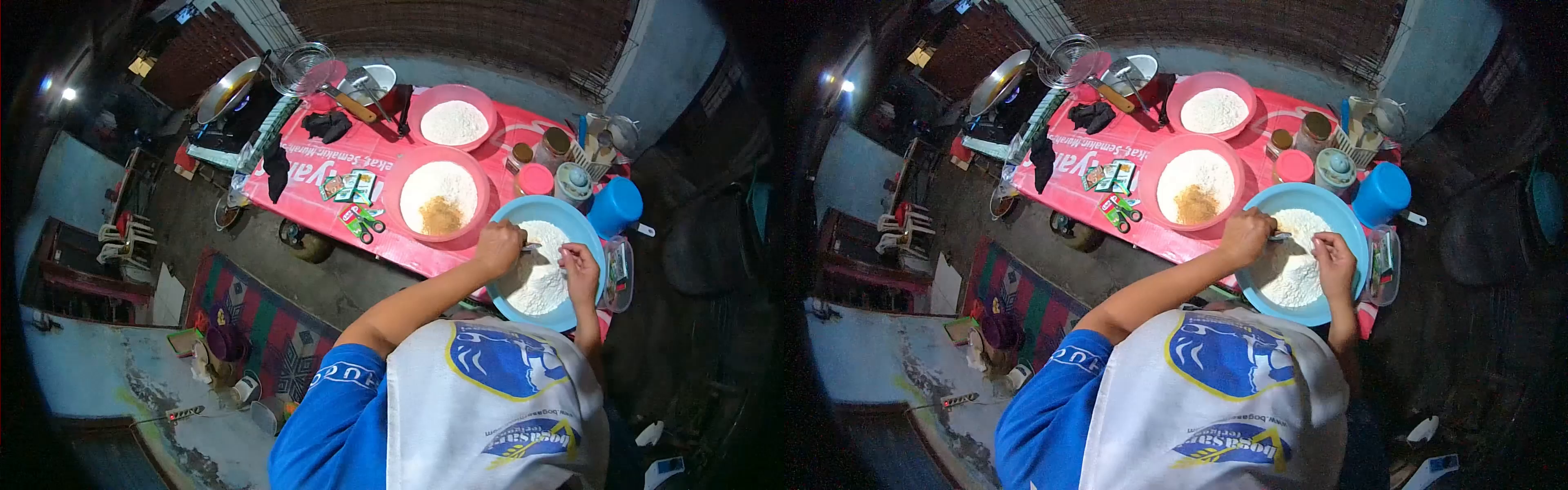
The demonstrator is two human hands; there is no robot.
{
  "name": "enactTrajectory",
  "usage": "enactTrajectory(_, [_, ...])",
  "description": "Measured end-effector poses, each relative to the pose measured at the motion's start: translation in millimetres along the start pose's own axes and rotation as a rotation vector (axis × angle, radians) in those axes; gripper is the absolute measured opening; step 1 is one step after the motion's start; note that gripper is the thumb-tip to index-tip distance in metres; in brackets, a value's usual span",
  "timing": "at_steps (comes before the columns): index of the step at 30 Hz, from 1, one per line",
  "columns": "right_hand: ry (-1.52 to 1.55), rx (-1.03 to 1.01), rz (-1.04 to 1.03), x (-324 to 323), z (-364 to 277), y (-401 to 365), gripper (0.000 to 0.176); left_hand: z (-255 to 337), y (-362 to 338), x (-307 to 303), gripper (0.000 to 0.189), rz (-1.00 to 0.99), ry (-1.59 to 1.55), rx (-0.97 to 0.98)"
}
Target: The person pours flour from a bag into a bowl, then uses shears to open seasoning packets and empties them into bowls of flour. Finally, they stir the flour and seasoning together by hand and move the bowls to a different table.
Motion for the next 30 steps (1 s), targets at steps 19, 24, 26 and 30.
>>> enactTrajectory(19, [0.333, 0.352, -0.336, 142.6, -56.1, -25.9, 0.015, -153.0, -39.6, 27.3, 0.022, -0.167, -1.806, -0.931])
enactTrajectory(24, [-0.064, 0.396, -0.734, 304.3, -4.2, -39.7, 0.017, -330.0, -127.6, -29.3, 0.015, 0.274, -1.558, -1.257])
enactTrajectory(26, [-0.239, 0.203, -0.765, 357.4, 27.5, -38.2, 0.02, -383.5, -164.7, -35.0, 0.012, 0.461, -1.576, -1.358])
enactTrajectory(30, [-0.624, -0.297, -0.555, 425.1, 24.8, -26.7, 0.027, -458.2, -216.4, -38.1, 0.021, 0.509, -1.365, -1.48])
Point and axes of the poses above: each hand's wrist, its own y-axis towards the middle knuckle, its own x-axis out of the palm, z = x × y, the point moved 9 cm from there along y, towards the middle knuckle, and after that the axes turned 3 degrees about z, right-handed, at the moved point
